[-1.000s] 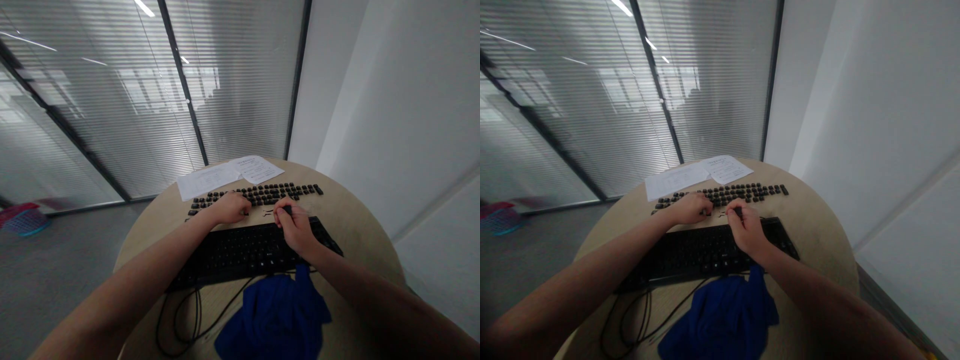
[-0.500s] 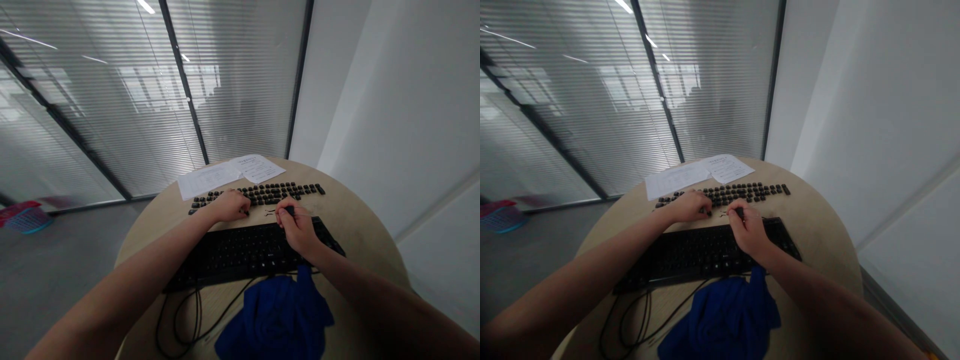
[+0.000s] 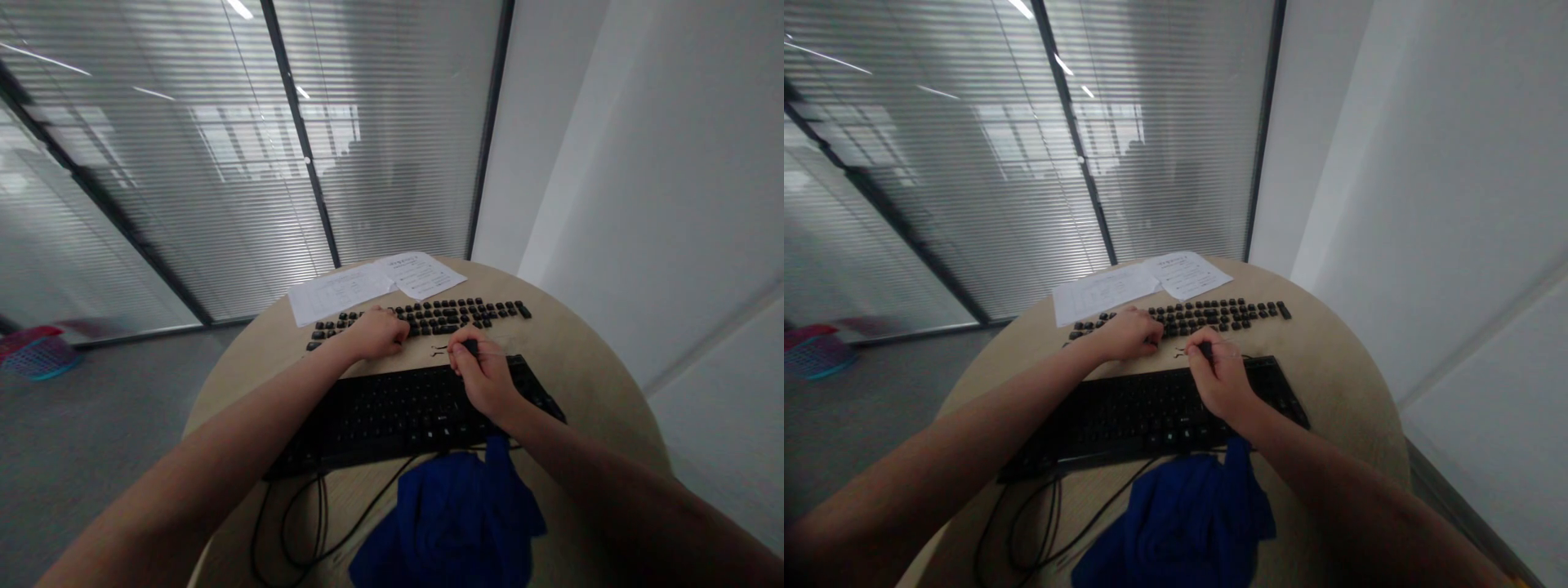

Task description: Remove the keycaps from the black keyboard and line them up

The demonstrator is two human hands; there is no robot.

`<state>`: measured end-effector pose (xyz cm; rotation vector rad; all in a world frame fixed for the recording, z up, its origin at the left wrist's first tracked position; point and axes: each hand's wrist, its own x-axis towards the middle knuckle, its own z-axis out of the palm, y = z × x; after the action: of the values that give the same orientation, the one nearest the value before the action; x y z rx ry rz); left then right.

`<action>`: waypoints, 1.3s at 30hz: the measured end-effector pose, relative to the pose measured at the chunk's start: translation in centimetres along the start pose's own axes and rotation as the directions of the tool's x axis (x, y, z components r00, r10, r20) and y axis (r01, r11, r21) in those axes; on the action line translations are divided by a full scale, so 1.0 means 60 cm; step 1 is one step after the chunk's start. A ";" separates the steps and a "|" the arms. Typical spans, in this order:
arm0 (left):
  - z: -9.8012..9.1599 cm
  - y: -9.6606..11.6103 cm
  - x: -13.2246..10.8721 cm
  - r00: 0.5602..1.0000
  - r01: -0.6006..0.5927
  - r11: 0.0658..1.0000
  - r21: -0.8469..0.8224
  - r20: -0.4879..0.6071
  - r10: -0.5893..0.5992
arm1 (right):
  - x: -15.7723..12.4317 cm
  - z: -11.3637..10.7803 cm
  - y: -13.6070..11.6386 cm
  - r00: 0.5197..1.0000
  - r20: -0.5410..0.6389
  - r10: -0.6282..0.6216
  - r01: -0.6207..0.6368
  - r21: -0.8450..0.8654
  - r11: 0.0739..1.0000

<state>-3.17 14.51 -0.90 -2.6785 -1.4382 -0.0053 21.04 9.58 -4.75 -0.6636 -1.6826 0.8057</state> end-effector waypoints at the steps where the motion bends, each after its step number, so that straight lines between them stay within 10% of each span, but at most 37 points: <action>1: -0.002 0.000 -0.001 1.000 -0.002 1.000 -0.007 -0.006 0.002 | 0.000 0.000 0.000 1.000 0.000 0.000 0.000 -0.002 1.000; 11: -0.060 -0.041 -0.108 0.967 0.130 0.979 -0.156 -0.199 -0.160 | 0.002 -0.002 -0.004 0.996 0.075 0.056 -0.060 0.042 0.997; 17: -0.037 -0.018 -0.180 0.968 0.106 0.916 -0.387 -0.172 -0.185 | 0.001 0.005 -0.014 0.939 0.238 0.250 -0.273 0.072 0.959; 26: 0.024 0.012 -0.179 0.985 -0.132 0.872 -0.472 -0.159 0.063 | -0.009 0.001 -0.042 0.851 0.359 0.382 -0.424 0.044 0.904; 34: 0.031 0.000 -0.175 0.989 -0.137 0.812 -0.567 -0.127 0.078 | -0.015 -0.004 -0.070 0.628 0.664 0.405 -0.555 0.017 0.832; 39: 0.034 0.003 -0.176 0.992 -0.117 0.801 -0.587 -0.103 0.070 | -0.027 -0.001 -0.060 0.670 0.642 0.374 -0.486 -0.001 0.874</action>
<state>-8.97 5.83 -3.46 -3.1798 -1.4638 -0.6544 21.39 6.12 -2.87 -0.7338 -2.0392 1.6489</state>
